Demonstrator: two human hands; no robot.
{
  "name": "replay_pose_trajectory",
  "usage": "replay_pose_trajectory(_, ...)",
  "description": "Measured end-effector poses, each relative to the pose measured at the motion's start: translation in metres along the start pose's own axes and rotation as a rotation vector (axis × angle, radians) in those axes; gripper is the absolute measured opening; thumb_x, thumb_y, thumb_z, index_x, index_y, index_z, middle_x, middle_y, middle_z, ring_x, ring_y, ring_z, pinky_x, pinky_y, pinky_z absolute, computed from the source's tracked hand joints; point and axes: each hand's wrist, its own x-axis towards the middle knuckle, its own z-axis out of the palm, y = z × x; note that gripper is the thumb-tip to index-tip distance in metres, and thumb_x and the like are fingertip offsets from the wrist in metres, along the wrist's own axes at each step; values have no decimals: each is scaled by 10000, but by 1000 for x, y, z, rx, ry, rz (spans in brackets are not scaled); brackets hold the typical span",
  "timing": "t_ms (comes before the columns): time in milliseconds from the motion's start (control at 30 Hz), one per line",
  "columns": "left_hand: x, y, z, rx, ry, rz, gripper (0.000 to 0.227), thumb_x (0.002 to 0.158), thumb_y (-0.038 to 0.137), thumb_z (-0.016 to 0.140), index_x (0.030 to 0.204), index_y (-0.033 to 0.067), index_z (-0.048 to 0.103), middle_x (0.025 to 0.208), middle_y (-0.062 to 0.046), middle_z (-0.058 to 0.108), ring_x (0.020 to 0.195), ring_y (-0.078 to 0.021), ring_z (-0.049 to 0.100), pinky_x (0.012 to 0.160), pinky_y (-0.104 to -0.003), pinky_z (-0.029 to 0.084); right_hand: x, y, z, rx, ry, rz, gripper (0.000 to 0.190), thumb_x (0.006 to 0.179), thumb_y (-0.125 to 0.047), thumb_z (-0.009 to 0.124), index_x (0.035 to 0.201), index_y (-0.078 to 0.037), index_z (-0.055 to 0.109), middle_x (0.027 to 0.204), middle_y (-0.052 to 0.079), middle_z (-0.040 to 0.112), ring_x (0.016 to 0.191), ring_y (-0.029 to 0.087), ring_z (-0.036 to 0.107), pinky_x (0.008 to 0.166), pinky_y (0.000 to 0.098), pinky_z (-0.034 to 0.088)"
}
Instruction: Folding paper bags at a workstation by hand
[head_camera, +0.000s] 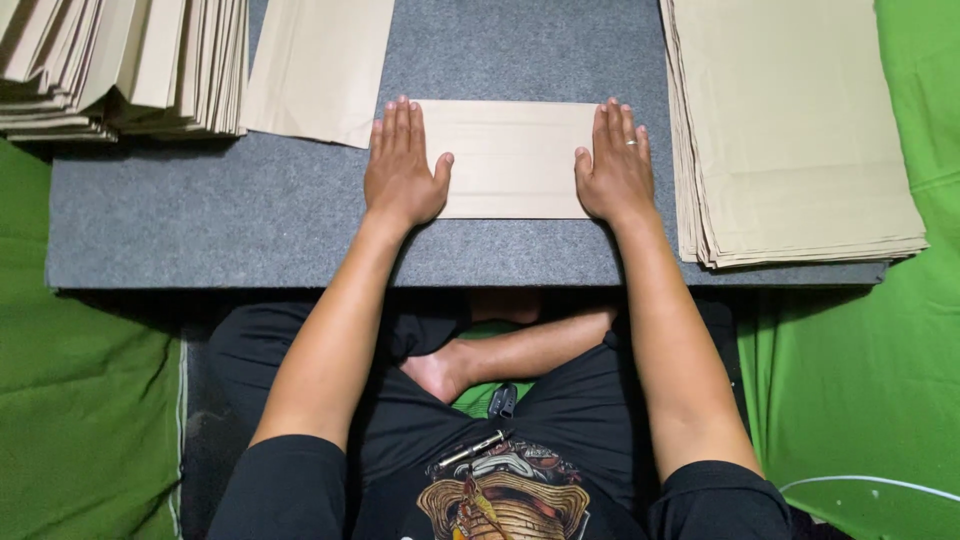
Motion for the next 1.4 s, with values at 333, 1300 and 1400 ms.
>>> replay_pose_trajectory(333,1,5,-6,49,-76,-38,742,1087,423,232,1642,-3,-16,1735,-174,-69,1602,-289,-99,1294,-433,-75,14,-121,23,-21,50,-263,735,1027,-320,418,1626,38,186,1716,218,146,1596,346,94,1256,605,92)
replay_pose_trajectory(1300,1,3,-4,-6,-40,-10,739,1057,365,262,1645,-13,21,1737,-195,-14,1604,-308,-57,1299,-447,-48,-3,-4,-11,-19,-65,20,725,1094,-431,282,1650,-20,63,1745,145,34,1605,277,-19,1293,451,-15)
replay_pose_trajectory(1400,17,10,-3,103,-146,-90,752,1016,329,250,1633,-42,32,1729,-216,-3,1598,-337,-50,1285,-467,-61,-4,-6,-12,-21,-79,35,730,1094,-444,259,1651,-25,40,1747,138,13,1605,268,-40,1293,442,-35)
